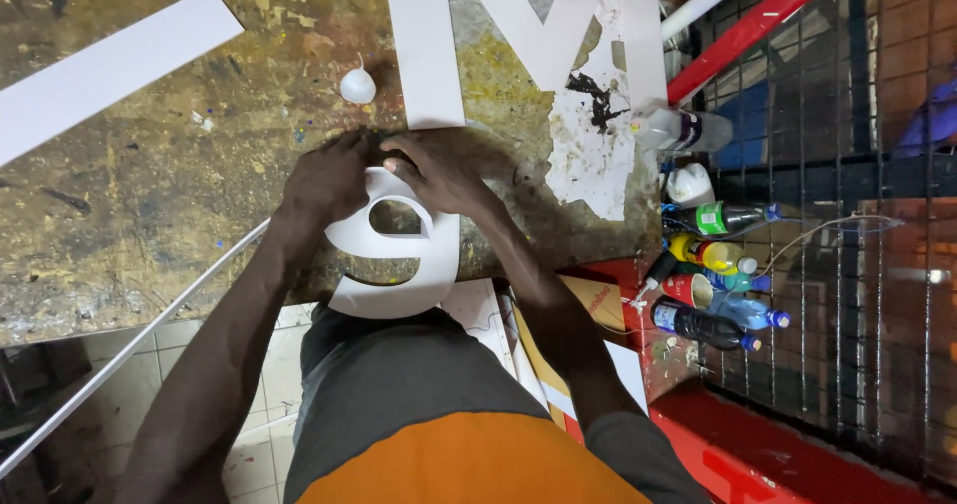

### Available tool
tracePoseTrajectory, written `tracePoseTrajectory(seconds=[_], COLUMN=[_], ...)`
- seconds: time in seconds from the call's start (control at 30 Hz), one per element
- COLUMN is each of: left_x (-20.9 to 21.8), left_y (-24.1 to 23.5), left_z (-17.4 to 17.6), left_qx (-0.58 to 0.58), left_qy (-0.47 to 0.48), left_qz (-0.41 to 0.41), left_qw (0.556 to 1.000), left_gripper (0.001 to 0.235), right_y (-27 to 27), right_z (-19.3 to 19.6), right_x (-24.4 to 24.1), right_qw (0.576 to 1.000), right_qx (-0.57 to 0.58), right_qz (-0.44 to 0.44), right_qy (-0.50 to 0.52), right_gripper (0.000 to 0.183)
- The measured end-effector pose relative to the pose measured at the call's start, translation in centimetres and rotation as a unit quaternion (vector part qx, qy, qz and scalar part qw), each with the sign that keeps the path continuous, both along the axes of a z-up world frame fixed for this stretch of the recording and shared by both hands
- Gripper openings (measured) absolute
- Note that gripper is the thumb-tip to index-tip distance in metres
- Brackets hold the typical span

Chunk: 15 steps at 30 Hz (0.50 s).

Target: Applying adhesive to the edges of plastic sign letters and attaching side strips to form 3D letters.

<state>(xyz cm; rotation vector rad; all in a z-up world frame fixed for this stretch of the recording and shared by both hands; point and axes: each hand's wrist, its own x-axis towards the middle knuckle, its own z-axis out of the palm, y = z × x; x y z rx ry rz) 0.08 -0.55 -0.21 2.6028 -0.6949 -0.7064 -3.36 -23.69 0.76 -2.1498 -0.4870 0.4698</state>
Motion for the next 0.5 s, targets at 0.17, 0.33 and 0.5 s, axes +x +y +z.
tracePoseTrajectory(seconds=[0.17, 0.33, 0.5], left_x=[-0.4, -0.3, -0.5], left_y=[0.0, -0.1, -0.2], left_z=[1.7, 2.8, 0.2], left_qx=[-0.009, -0.015, -0.002], left_qy=[-0.019, -0.016, -0.017], left_qz=[-0.002, -0.005, -0.006], left_qw=[1.000, 1.000, 1.000], left_gripper=[0.057, 0.058, 0.057], right_y=[0.0, 0.5, 0.1], right_z=[-0.1, -0.6, -2.6], right_x=[-0.2, -0.3, -0.4], right_qw=[0.996, 0.997, 0.990], right_qx=[-0.043, -0.009, 0.046], right_qz=[0.011, 0.004, 0.002], right_qy=[-0.075, -0.072, -0.132], right_gripper=[0.045, 0.038, 0.023])
